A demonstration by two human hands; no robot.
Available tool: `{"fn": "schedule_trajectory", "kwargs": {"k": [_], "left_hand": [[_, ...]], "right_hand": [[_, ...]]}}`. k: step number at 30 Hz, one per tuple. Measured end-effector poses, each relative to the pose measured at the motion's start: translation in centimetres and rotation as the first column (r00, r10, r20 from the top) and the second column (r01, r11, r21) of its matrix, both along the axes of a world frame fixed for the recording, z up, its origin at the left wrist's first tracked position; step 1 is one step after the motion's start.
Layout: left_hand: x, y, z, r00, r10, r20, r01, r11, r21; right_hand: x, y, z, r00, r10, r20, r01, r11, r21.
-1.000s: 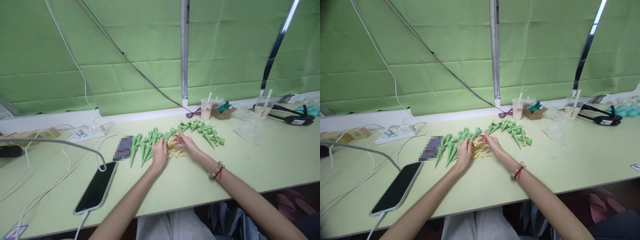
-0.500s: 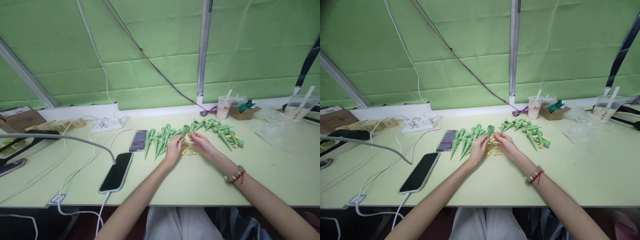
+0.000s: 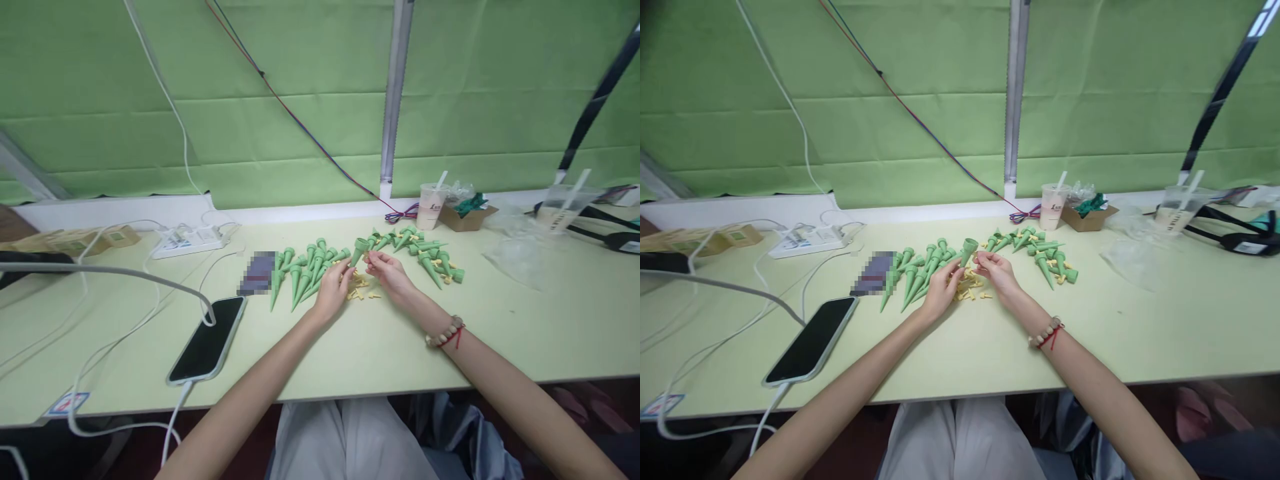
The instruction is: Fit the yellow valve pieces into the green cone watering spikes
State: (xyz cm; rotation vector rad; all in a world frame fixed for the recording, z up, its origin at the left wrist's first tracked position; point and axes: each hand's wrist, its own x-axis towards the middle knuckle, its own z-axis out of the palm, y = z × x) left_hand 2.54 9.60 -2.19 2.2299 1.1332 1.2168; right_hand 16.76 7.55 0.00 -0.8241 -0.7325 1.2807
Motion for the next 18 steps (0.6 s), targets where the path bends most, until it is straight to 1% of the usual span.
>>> {"fn": "schedule_trajectory", "kwargs": {"k": [2,5,9,12,15,18], "left_hand": [[0.1,0.1,0.0,1.000,-0.029,0.003,0.029,1.000,-0.002],[0.2,-0.2,0.2,0.998,-0.059,0.035,0.060,0.998,-0.016],[0.2,-0.8,0.5,0.994,-0.072,0.078,0.079,0.993,-0.086],[0.3,-1.3,0.5,0.989,-0.083,0.126,0.098,0.988,-0.118],[0.4,-1.6,0.4,0.980,-0.105,0.169,0.131,0.980,-0.151],[0.3,-1.6,0.2,0.972,-0.134,0.191,0.169,0.969,-0.179]], "right_hand": [[0.1,0.3,-0.1,0.999,-0.015,0.033,0.015,1.000,0.008],[0.1,0.5,-0.3,0.999,-0.034,0.034,0.033,0.999,0.038],[0.0,0.5,-0.6,0.998,-0.043,0.050,0.041,0.998,0.038],[0.1,0.4,-0.7,0.993,-0.071,0.094,0.068,0.997,0.034],[0.3,0.3,-0.9,0.964,-0.122,0.236,0.104,0.991,0.089],[0.4,0.4,-1.0,0.888,-0.233,0.396,0.150,0.962,0.229]]}}
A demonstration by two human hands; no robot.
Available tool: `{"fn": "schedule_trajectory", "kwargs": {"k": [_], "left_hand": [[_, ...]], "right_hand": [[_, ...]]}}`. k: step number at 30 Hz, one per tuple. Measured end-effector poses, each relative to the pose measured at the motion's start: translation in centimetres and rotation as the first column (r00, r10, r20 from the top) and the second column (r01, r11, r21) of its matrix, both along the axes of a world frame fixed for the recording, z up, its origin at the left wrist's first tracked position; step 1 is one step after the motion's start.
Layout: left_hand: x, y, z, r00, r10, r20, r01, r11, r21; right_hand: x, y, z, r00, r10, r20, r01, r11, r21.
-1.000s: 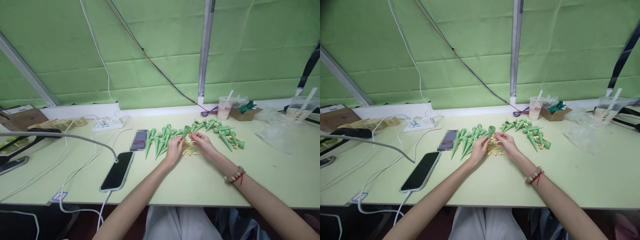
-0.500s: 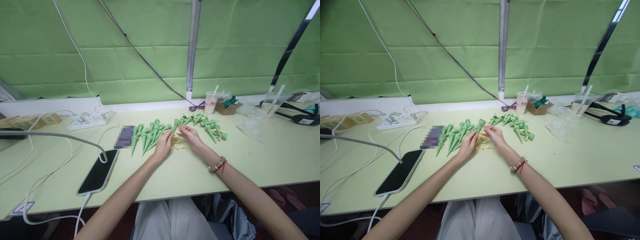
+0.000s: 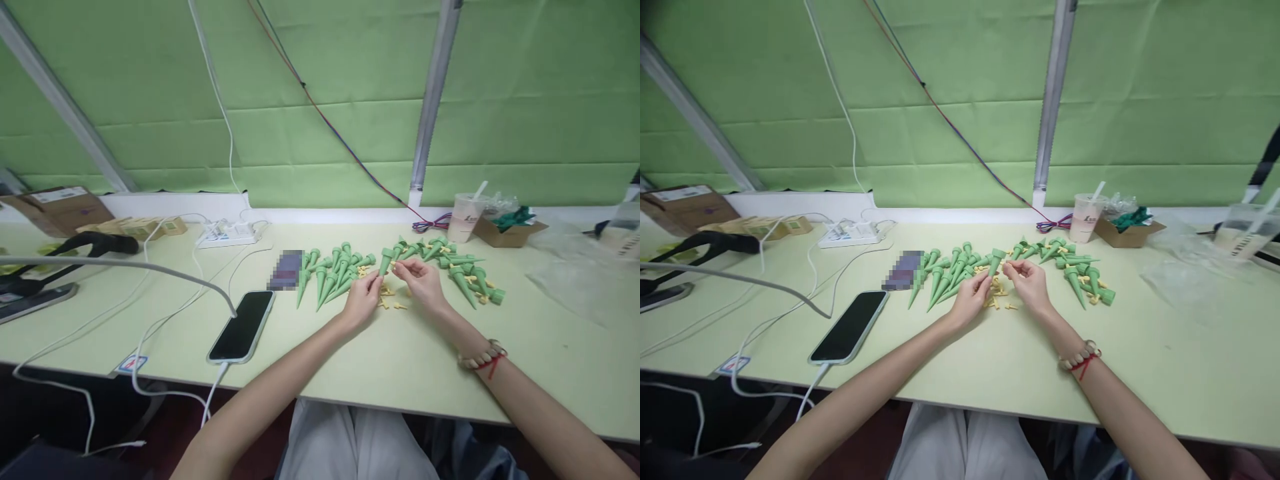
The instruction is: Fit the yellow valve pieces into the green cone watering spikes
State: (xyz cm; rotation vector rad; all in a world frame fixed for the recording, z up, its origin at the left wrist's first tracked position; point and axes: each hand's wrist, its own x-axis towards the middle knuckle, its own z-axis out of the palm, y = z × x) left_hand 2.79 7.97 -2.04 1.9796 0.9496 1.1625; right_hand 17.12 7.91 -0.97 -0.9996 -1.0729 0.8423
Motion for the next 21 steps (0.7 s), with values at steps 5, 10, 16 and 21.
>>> {"fn": "schedule_trajectory", "kwargs": {"k": [5,10,16,21], "left_hand": [[-0.2,0.1,-0.2,0.999,0.028,-0.035,-0.028,0.999,0.018],[-0.2,0.5,-0.1,0.996,0.066,-0.064,-0.063,0.997,0.048],[-0.6,0.6,-0.1,0.999,0.016,-0.044,-0.013,0.997,0.073],[-0.6,0.4,0.1,1.000,0.013,-0.023,-0.013,1.000,0.014]], "right_hand": [[-0.3,-0.5,0.5,0.998,0.040,-0.045,-0.042,0.998,-0.043],[-0.7,-1.0,0.7,0.968,0.073,-0.241,-0.115,0.980,-0.163],[-0.7,-0.9,0.5,0.937,0.110,-0.330,-0.196,0.952,-0.237],[-0.7,-1.0,0.4,0.909,0.215,-0.356,-0.306,0.926,-0.221]]}}
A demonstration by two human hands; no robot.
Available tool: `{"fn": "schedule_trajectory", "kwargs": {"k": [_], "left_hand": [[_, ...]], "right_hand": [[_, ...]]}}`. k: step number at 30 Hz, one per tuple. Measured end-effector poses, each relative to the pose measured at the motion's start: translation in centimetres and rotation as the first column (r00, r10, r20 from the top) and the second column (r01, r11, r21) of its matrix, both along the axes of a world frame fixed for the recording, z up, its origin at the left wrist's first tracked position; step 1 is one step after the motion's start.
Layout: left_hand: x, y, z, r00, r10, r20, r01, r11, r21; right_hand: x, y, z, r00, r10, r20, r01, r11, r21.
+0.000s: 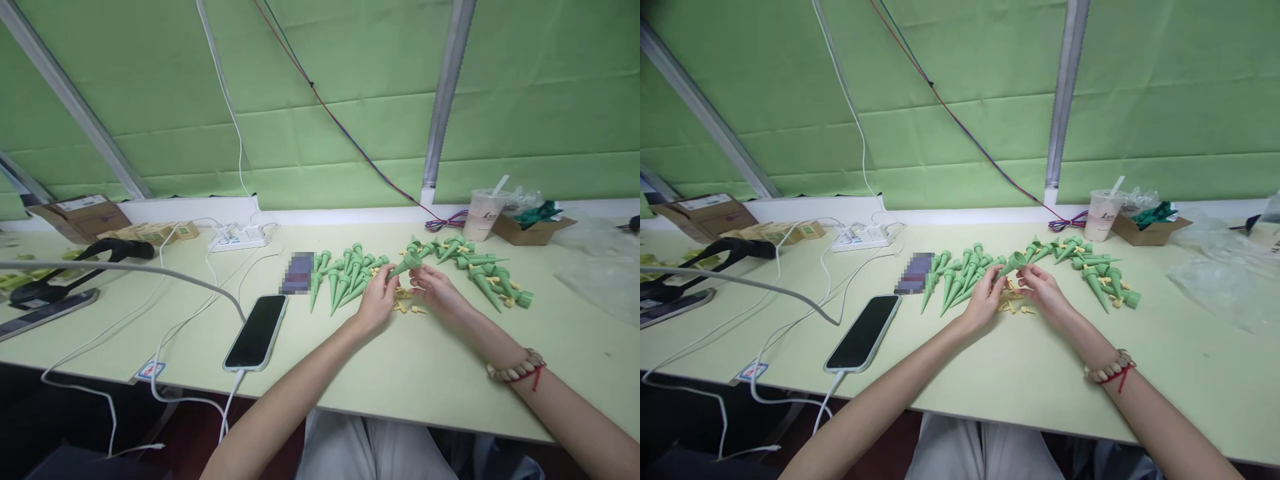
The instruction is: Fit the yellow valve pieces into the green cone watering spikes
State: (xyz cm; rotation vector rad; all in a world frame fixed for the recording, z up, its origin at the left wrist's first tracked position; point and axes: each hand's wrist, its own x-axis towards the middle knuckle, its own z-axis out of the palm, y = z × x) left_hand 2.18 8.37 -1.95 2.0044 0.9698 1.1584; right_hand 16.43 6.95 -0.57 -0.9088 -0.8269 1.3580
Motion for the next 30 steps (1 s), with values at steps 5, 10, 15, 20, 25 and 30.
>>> {"fn": "schedule_trajectory", "kwargs": {"k": [5,10,15,20,25,30], "left_hand": [[0.2,-0.3,0.2,0.995,-0.020,0.097,0.030,0.994,-0.105],[0.7,-0.9,0.4,0.983,-0.046,0.180,0.087,0.969,-0.229],[0.9,-1.4,0.7,0.966,-0.048,0.256,0.130,0.941,-0.314],[0.9,-1.0,0.9,0.960,-0.009,0.281,0.099,0.947,-0.306],[0.7,-0.8,1.0,0.983,0.064,0.172,-0.025,0.976,-0.219],[0.4,-1.0,1.3,0.991,0.078,0.108,-0.055,0.978,-0.202]], "right_hand": [[-0.5,-0.5,0.3,0.991,0.126,-0.051,-0.125,0.992,0.022],[-0.7,-0.6,0.6,0.994,0.105,0.014,-0.105,0.990,0.089],[-0.9,-0.5,0.6,0.995,0.063,0.075,-0.072,0.989,0.126],[-1.5,-0.5,0.2,0.996,0.012,0.088,-0.020,0.996,0.090],[-1.9,-0.7,0.1,0.995,-0.001,0.105,-0.008,0.996,0.089],[-1.7,-0.6,0.3,0.985,-0.023,0.170,-0.004,0.988,0.155]]}}
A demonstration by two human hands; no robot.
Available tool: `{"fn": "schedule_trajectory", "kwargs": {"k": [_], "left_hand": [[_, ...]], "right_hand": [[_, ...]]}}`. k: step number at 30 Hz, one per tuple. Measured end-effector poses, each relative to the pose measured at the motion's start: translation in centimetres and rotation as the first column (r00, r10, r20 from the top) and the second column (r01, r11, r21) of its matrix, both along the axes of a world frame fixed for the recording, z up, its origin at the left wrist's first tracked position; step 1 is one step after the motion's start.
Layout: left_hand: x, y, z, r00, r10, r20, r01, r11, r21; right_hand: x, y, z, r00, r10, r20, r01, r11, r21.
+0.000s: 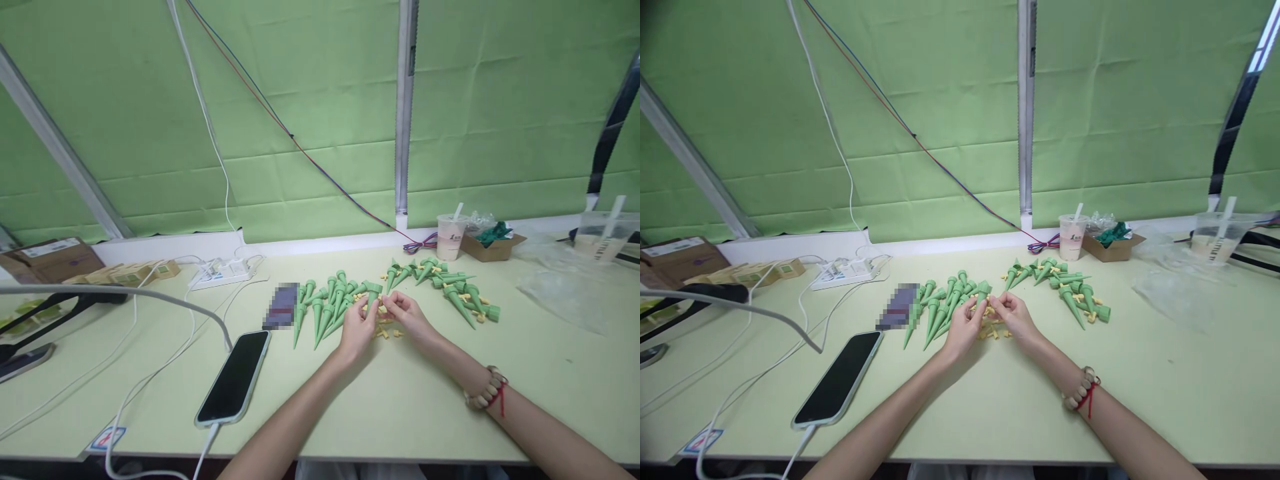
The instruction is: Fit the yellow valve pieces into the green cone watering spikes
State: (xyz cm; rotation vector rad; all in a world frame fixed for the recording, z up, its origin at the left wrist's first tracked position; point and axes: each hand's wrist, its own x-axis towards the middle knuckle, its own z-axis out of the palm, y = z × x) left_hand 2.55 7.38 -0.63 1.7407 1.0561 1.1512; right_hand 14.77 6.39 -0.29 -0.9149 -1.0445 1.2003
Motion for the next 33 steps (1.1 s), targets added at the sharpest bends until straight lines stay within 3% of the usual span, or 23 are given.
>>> {"fn": "schedule_trajectory", "kwargs": {"k": [6,10,14,18,22,29,33], "left_hand": [[-0.1,0.1,0.2,0.998,0.033,-0.059,-0.032,0.999,0.023],[0.0,0.0,-0.2,0.997,0.059,-0.050,-0.057,0.998,0.038],[-0.1,-0.3,-0.3,0.973,0.129,-0.189,-0.112,0.989,0.098],[-0.1,-0.7,-0.2,0.954,0.139,-0.267,-0.102,0.984,0.147],[0.3,-1.1,-0.4,0.968,-0.011,-0.252,0.033,0.996,0.086],[0.9,-1.8,-0.6,0.987,-0.068,-0.148,0.078,0.995,0.056],[1.0,-2.1,-0.5,0.982,-0.127,-0.140,0.131,0.991,0.020]], "right_hand": [[0.1,0.4,-0.4,0.998,-0.014,0.059,0.011,0.998,0.054],[0.3,0.3,-0.8,0.957,-0.133,0.259,0.087,0.980,0.179],[0.5,0.0,-0.8,0.881,-0.188,0.434,0.079,0.963,0.257],[0.2,-0.1,-0.7,0.948,-0.082,0.308,0.048,0.992,0.118],[0.1,-0.1,-0.7,0.985,-0.132,0.113,0.136,0.990,-0.027],[0.4,-0.2,-0.3,0.929,-0.288,0.232,0.287,0.957,0.036],[0.4,-0.4,0.0,0.962,-0.224,0.157,0.235,0.971,-0.054]]}}
